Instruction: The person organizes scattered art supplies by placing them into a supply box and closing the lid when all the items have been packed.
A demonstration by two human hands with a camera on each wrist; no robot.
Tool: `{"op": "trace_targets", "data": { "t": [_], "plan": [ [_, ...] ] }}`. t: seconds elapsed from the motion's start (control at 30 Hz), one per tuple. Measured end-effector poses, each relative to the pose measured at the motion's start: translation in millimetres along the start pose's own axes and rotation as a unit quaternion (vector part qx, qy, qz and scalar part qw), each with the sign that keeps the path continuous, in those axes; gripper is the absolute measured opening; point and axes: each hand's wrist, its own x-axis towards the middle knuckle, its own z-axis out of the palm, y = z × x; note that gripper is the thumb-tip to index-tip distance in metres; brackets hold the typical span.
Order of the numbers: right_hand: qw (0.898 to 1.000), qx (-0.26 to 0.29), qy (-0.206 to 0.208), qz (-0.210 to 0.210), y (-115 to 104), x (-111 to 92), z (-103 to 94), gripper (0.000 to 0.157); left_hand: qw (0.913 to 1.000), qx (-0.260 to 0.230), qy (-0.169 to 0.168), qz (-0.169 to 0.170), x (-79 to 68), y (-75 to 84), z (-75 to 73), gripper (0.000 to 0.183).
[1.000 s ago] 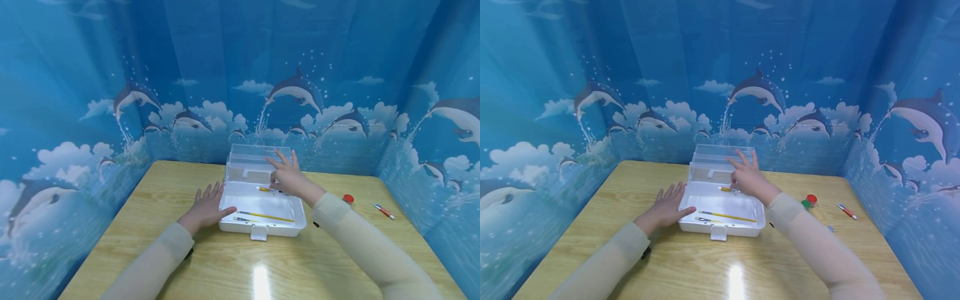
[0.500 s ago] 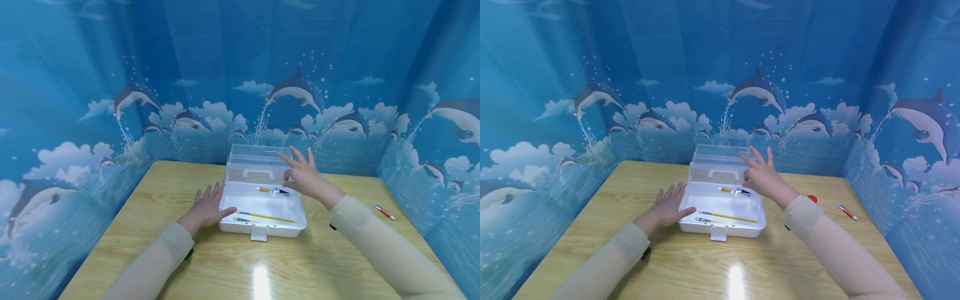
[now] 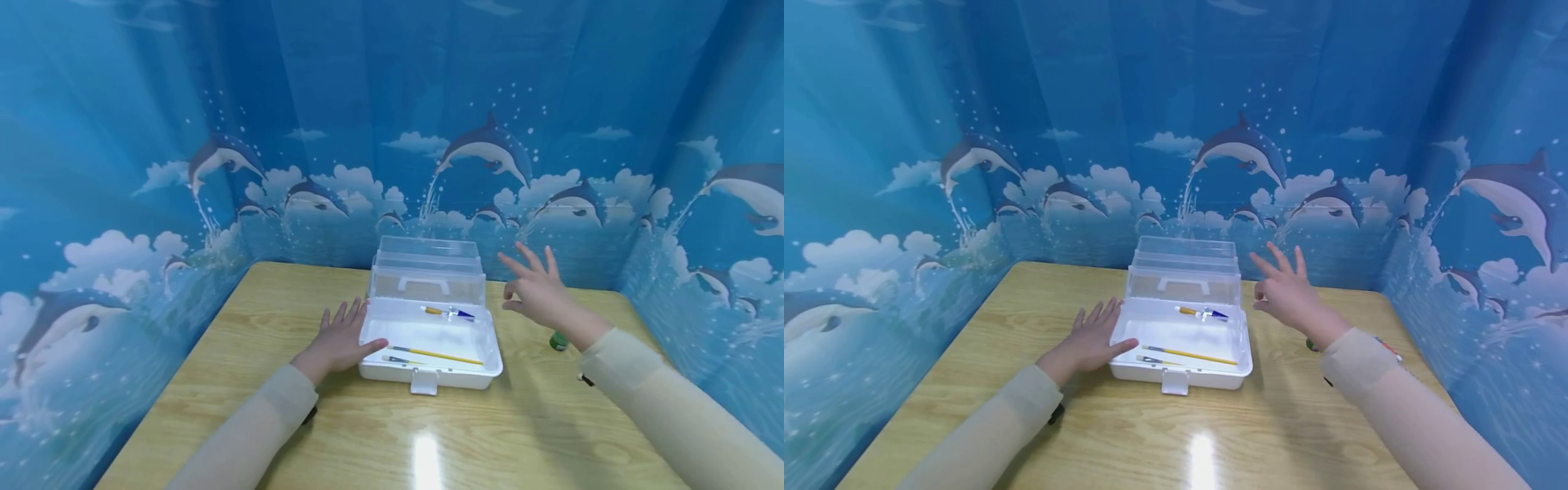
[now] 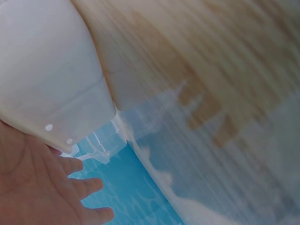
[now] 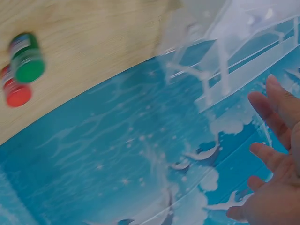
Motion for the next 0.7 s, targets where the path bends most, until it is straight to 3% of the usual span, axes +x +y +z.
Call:
{"op": "trace_targets", "data": {
  "t": [0.33, 0.7],
  "plan": [
    [0.999, -0.01, -0.032, 0.036, 29, -20, -5.3, 0.007, 1.0, 0.007, -0.003, -0.006, -0.3, -0.2, 1.3, 0.098],
    [0.996, -0.012, -0.048, 0.073, 71, -36, 5.1, 0.008, 1.0, 0.001, -0.005, -0.008, 1.3, -1.3, 1.9, 0.098]
  ]
}}
